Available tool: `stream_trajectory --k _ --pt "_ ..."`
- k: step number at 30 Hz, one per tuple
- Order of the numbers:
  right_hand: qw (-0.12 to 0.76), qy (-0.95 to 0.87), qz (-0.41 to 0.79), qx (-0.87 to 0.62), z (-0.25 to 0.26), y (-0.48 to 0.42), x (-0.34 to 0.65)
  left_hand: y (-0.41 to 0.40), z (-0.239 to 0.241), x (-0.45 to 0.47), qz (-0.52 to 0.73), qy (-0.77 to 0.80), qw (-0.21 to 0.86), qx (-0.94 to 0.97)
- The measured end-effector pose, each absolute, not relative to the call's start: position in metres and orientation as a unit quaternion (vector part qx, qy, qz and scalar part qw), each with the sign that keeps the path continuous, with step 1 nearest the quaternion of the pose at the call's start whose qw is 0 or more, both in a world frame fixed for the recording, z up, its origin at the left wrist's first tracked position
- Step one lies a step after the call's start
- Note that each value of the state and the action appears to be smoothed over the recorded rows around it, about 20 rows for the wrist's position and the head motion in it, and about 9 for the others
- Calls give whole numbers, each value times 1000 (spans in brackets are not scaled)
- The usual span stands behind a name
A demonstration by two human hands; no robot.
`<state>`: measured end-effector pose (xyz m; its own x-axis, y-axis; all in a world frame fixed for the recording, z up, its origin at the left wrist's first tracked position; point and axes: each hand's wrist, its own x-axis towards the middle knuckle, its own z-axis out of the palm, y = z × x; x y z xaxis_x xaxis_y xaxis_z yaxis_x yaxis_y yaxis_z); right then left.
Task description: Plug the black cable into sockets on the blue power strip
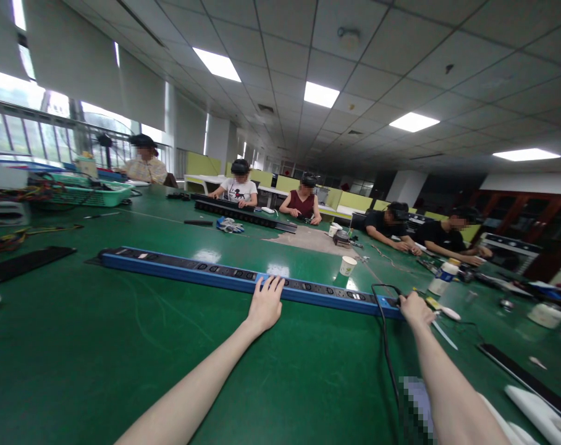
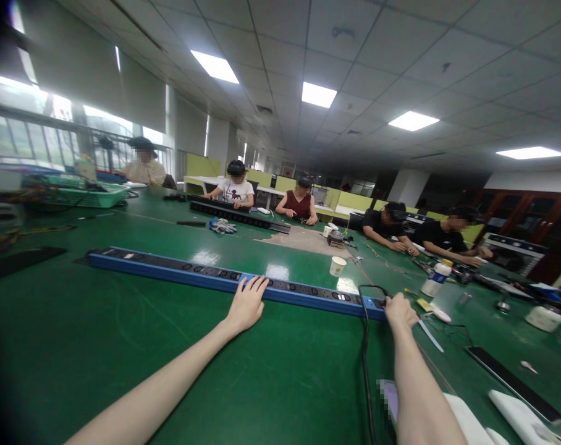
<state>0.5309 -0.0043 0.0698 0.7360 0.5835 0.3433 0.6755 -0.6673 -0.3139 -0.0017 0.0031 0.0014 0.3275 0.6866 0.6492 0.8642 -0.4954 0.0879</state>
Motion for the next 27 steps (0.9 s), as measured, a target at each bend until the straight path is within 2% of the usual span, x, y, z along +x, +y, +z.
stream_trajectory --k 6,13,17,23,27 --pt "247 -347 -169 -889 82 -8 515 3 2 -3 -328 -480 126 -804" --pt "270 -471 -259 -799 158 -24 479 3 1 -5 -363 -464 93 -802" --pt "297 -553 -279 -727 184 -37 425 0 9 -6 -435 -464 41 -771" --pt "295 -683 -218 -632 185 -53 324 -4 64 -8 -541 -390 -44 -744" --pt "284 -741 -202 -575 177 -56 263 -12 116 -5 -517 -329 -75 -787"
